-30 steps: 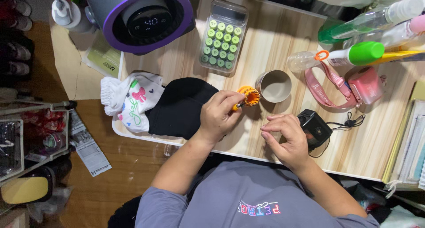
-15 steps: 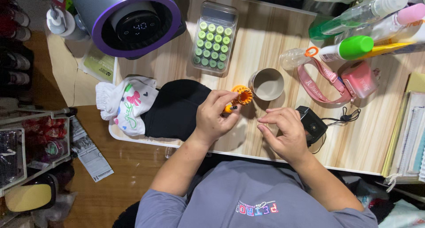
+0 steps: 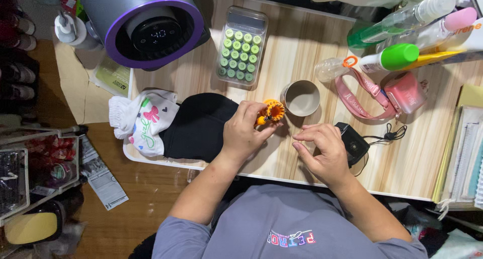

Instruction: The person uses a small screwdriver to remove and reinsert screws from a black electronic device on a cluttered desk. They repeatedly loosen and tighten screws, occasionally pausing to adjust the device or place the screwdriver in a holder.

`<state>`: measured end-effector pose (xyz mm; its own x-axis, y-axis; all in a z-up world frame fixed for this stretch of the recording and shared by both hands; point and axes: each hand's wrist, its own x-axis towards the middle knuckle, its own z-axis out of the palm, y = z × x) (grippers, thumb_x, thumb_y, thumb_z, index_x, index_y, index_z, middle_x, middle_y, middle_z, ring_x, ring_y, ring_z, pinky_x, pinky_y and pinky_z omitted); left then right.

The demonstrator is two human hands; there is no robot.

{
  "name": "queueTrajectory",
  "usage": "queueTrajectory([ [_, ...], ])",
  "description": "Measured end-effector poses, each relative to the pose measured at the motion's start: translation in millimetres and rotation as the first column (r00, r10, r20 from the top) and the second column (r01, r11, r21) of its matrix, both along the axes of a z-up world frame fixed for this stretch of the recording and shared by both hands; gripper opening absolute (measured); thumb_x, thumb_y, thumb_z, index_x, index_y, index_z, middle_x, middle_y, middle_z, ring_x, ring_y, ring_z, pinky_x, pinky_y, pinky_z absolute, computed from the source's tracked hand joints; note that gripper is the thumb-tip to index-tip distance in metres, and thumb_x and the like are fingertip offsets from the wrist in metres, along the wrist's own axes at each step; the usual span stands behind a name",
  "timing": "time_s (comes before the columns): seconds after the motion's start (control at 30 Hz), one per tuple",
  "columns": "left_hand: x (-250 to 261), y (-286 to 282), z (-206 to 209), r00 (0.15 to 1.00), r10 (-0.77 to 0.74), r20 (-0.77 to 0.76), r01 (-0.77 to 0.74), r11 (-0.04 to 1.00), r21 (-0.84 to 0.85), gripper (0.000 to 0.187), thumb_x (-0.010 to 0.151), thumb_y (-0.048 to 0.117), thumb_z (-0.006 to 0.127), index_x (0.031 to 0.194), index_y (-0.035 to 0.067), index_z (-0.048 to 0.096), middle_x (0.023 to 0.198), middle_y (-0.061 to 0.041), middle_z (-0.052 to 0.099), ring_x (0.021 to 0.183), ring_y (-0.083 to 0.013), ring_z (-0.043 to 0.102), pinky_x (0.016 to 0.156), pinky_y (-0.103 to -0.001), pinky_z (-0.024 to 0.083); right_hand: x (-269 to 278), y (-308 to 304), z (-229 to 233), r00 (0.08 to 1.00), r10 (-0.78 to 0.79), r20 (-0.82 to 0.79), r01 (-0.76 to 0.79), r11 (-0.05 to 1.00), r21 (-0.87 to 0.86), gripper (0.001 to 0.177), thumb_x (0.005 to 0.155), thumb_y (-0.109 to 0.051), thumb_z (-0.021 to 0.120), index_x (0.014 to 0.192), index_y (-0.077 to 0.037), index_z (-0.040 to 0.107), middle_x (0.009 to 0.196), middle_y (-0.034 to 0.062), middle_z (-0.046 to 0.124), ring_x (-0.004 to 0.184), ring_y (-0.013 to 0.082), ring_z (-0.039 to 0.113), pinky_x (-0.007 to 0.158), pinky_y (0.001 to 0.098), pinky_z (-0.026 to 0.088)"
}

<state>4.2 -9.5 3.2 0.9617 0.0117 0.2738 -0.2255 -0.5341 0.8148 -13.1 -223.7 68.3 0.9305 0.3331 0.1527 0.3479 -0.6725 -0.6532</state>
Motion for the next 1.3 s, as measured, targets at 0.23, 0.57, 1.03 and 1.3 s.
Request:
queueTrajectory([
  [0.23, 0.3, 1.6, 2.5, 1.000, -0.023, -0.013, 0.023, 1.000, -0.003, 0.057, 0.076, 0.026, 0.090, 0.126, 0.013, 0.066, 0.110, -0.004, 0.066, 0.092, -0.0225, 0.072, 0.073, -0.033, 0.059, 3.2, 0.9, -2.2, 1.000, 0.012, -0.006, -0.012, 1.000, 0.004, 0.018, 0.082, -0.012, 0.081, 0.098, -0.010, 0.071, 0.098, 0.0077, 0.069, 0.104, 0.0274, 0.067, 0.092, 0.0393, 0.048],
  [0.57, 0.8, 3.9, 2.3, 0.998, -0.064, 0.015, 0.065, 0.998, -0.019, 0.058, 0.075, 0.019, 0.087, 0.128, 0.014, 0.066, 0.111, -0.003, 0.067, 0.094, -0.0223, 0.071, 0.076, -0.033, 0.059, 4.5, 2.8, -1.4, 1.000, 0.013, -0.014, -0.013, 1.000, -0.013, 0.018, 0.083, -0.013, 0.080, 0.098, -0.010, 0.072, 0.099, 0.0072, 0.070, 0.105, 0.0270, 0.067, 0.093, 0.0394, 0.047],
  [1.03, -0.3, 5.0, 1.8, 0.996, -0.082, 0.018, 0.082, 0.997, -0.013, 0.058, 0.075, 0.021, 0.086, 0.129, 0.012, 0.065, 0.112, -0.004, 0.065, 0.097, -0.0227, 0.071, 0.077, -0.033, 0.059, 2.3, 2.7, -1.8, 1.000, 0.008, -0.027, -0.008, 1.000, -0.009, 0.017, 0.085, -0.014, 0.080, 0.099, -0.010, 0.071, 0.101, 0.0072, 0.070, 0.107, 0.0269, 0.067, 0.093, 0.0383, 0.047],
  [1.3, -1.4, 2.9, -3.9, 0.999, -0.019, 0.040, 0.022, 0.997, -0.077, 0.068, 0.074, 0.042, 0.092, 0.120, 0.007, 0.056, 0.109, -0.011, 0.058, 0.091, -0.0283, 0.067, 0.072, -0.036, 0.058, 2.7, 2.8, -2.4, 0.999, 0.025, -0.044, -0.028, 0.997, -0.070, 0.022, 0.083, -0.017, 0.081, 0.102, -0.010, 0.072, 0.100, 0.0083, 0.070, 0.104, 0.0273, 0.066, 0.091, 0.0400, 0.045],
])
